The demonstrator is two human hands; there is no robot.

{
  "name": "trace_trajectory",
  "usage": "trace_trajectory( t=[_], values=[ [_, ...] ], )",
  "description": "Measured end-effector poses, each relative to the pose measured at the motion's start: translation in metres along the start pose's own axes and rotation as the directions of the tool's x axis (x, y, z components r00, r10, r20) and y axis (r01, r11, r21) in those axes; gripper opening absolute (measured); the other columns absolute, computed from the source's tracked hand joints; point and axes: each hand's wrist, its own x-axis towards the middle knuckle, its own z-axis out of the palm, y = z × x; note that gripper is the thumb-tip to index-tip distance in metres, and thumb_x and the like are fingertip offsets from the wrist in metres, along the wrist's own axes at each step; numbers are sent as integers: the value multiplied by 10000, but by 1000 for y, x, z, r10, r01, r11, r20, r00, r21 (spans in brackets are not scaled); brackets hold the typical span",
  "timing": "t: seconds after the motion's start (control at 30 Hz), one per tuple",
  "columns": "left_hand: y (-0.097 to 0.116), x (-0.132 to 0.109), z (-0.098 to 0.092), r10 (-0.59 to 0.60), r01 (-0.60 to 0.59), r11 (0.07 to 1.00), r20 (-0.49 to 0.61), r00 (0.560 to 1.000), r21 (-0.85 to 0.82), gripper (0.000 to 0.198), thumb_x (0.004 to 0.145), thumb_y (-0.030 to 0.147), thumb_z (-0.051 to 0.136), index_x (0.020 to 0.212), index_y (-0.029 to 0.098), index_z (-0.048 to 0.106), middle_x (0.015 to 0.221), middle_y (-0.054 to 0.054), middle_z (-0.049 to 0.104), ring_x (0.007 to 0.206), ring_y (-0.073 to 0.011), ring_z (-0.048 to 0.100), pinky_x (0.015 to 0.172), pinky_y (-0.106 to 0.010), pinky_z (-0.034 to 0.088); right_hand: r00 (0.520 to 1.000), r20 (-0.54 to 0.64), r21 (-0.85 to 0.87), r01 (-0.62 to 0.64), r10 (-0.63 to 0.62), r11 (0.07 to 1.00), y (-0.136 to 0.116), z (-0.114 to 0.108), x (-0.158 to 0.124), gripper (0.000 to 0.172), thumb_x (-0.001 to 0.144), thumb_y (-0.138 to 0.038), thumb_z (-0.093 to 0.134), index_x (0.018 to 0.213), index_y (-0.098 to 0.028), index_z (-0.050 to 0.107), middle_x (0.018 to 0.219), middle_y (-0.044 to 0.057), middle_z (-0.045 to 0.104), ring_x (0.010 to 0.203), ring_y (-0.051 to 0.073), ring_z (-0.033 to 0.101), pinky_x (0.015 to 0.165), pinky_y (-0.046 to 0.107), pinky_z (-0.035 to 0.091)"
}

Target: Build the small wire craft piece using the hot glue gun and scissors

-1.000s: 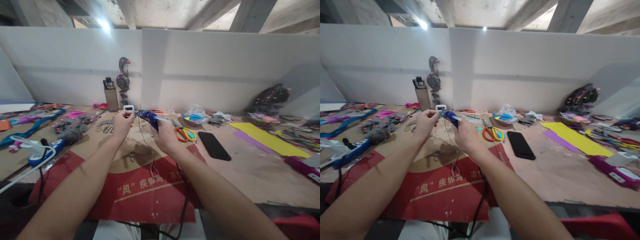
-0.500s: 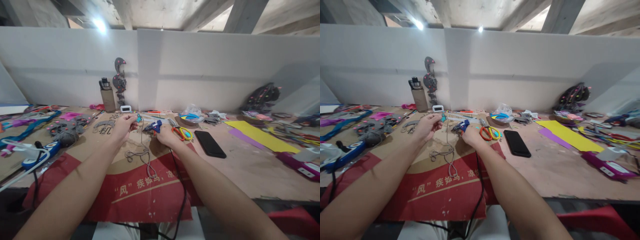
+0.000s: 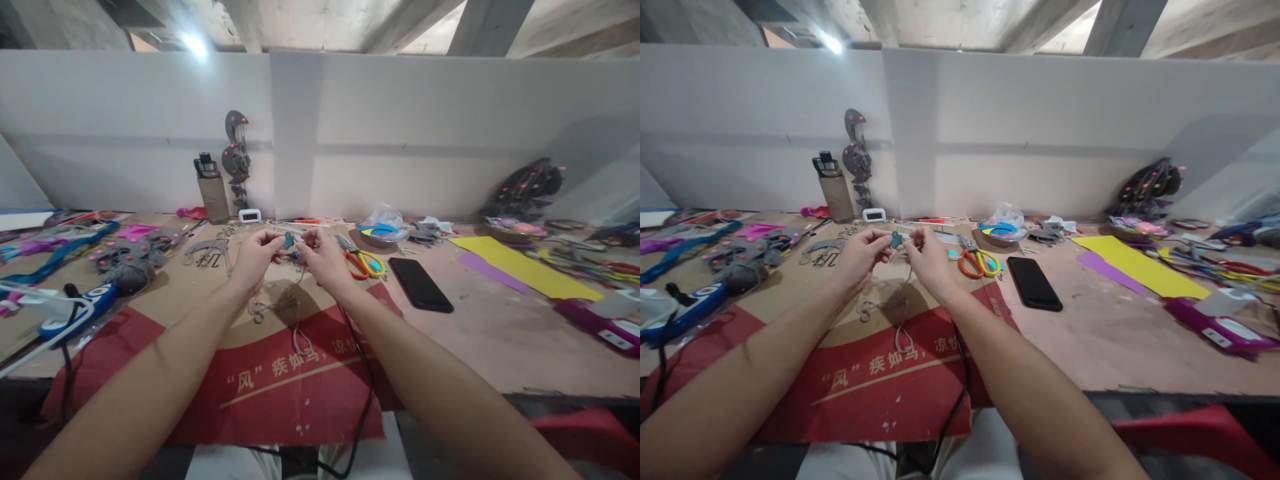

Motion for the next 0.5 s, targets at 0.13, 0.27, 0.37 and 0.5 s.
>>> trace_trajectory(
  t=[0.13, 0.27, 0.37, 0.5],
  values=[
    [0, 0, 1, -7, 7, 1000, 8, 1000, -12, 197, 650, 281, 716, 745, 134, 625, 656, -9, 592, 555, -89, 540, 505, -216, 431, 1000, -12, -26, -4, 4, 1000, -5, -3, -2, 87, 803, -285, 491, 781, -204, 467, 721, -28, 483, 526, 94, 481, 452, 235, 457],
    [1, -2, 3, -15, 15, 1000, 5, 1000, -23, 201, 643, 267, 720, 758, 134, 622, 670, -12, 603, 555, -93, 557, 515, -223, 448, 1000, 10, -31, -10, 10, 999, -2, 0, -1, 75, 817, -281, 450, 828, -207, 458, 734, -32, 478, 484, 81, 448, 412, 216, 409],
    [2, -2, 3, -4, 4, 1000, 1, 1000, -10, 213, 640, 275, 726, 763, 138, 618, 666, -11, 604, 556, -100, 565, 514, -229, 453, 999, 36, -18, 0, 1, 1000, 0, 2, -1, 109, 804, -300, 480, 860, -210, 456, 734, -37, 486, 506, 84, 450, 444, 214, 400],
    [1, -2, 2, 18, -19, 1000, 10, 1000, 19, 226, 643, 293, 725, 774, 147, 614, 678, -11, 606, 563, -112, 574, 508, -237, 452, 996, 16, -139, 95, -93, 986, -5, -1, -2, 77, 770, -262, 531, 793, -196, 499, 702, -24, 517, 609, 115, 481, 583, 249, 415]
  ],
)
